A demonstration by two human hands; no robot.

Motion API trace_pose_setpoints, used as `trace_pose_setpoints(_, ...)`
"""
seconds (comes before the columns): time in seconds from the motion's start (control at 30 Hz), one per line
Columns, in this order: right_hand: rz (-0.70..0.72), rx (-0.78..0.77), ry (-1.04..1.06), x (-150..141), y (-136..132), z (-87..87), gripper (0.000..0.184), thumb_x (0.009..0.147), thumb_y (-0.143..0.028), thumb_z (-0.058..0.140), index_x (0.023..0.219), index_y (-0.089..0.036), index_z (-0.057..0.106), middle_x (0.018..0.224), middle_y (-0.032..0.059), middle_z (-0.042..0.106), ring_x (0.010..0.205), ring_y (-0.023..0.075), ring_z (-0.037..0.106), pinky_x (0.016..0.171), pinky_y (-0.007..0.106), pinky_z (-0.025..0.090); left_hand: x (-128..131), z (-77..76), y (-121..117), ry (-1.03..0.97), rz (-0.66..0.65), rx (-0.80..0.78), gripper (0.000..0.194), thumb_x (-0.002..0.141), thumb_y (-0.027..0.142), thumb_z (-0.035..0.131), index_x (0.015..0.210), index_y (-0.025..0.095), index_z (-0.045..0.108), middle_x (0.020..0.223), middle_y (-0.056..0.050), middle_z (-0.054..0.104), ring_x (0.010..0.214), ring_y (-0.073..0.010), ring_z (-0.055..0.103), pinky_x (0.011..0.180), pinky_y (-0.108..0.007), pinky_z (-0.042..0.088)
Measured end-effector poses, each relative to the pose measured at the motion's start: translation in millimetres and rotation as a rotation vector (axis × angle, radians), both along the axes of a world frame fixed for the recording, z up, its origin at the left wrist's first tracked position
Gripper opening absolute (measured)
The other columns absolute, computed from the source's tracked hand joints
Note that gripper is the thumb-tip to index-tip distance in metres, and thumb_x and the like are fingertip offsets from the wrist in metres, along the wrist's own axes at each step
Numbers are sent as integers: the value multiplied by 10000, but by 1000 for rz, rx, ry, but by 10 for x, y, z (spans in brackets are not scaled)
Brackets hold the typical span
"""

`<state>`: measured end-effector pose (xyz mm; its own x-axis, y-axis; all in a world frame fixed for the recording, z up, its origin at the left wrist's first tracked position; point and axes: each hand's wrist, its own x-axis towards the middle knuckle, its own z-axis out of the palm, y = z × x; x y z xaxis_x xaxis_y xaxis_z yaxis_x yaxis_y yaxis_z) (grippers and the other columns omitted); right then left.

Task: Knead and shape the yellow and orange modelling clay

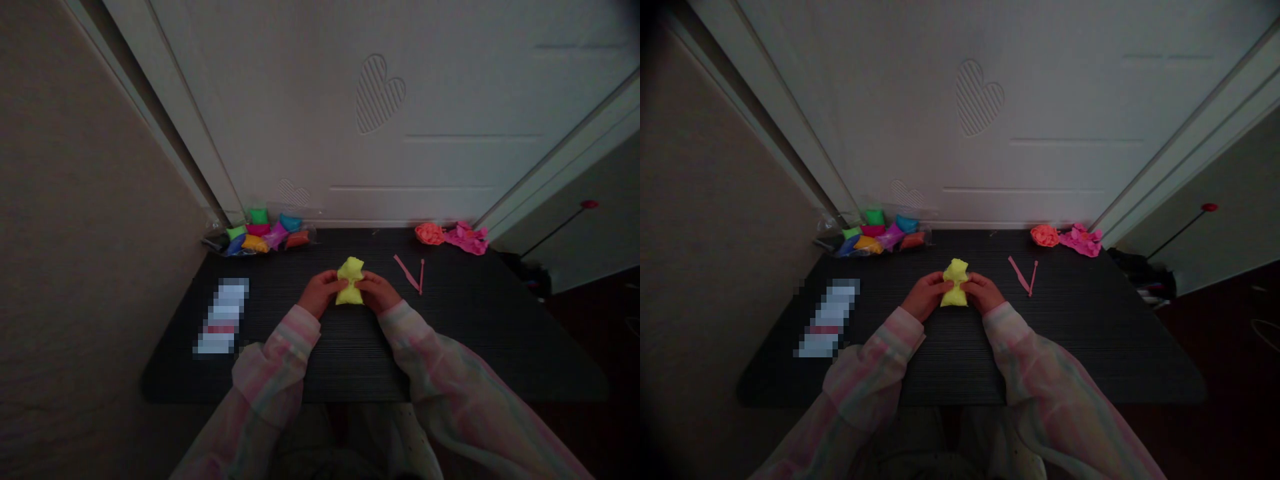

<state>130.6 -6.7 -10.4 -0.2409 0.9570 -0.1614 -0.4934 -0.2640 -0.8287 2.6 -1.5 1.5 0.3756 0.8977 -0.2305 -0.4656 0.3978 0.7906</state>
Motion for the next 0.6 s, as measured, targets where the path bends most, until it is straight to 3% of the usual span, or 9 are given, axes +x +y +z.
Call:
trace_pose_setpoints(0.23, 8, 108, -201, 27, 13, -109, 114, 544, -216, 598, 648, -187, 561, 474, -61, 495, 460, 85, 448, 547, 263, 348, -14, -43, 9, 133, -23, 94, 294, 519, 196, 618, 798, 112, 581, 680, -26, 604, 636, -126, 525, 652, -275, 384)
trace_pose_setpoints(0.43, 5, 162, -278, 34, 5, -58, 159, 526, -247, 609, 627, -194, 499, 537, -62, 482, 485, 79, 439, 499, 234, 347, -41, -13, 19, 271, 4, 133, 265, 497, 207, 619, 748, 125, 596, 625, -4, 593, 581, -113, 505, 578, -240, 374)
trace_pose_setpoints(0.6, -88, 278, -319, 37, -29, 35, 411, 506, -226, 629, 872, -271, 445, 784, -38, 474, 586, 76, 464, 514, 215, 371, -56, -7, 12, 453, -10, 216, 150, 515, 218, 578, 631, 122, 585, 526, 32, 528, 481, -80, 441, 484, -204, 325)
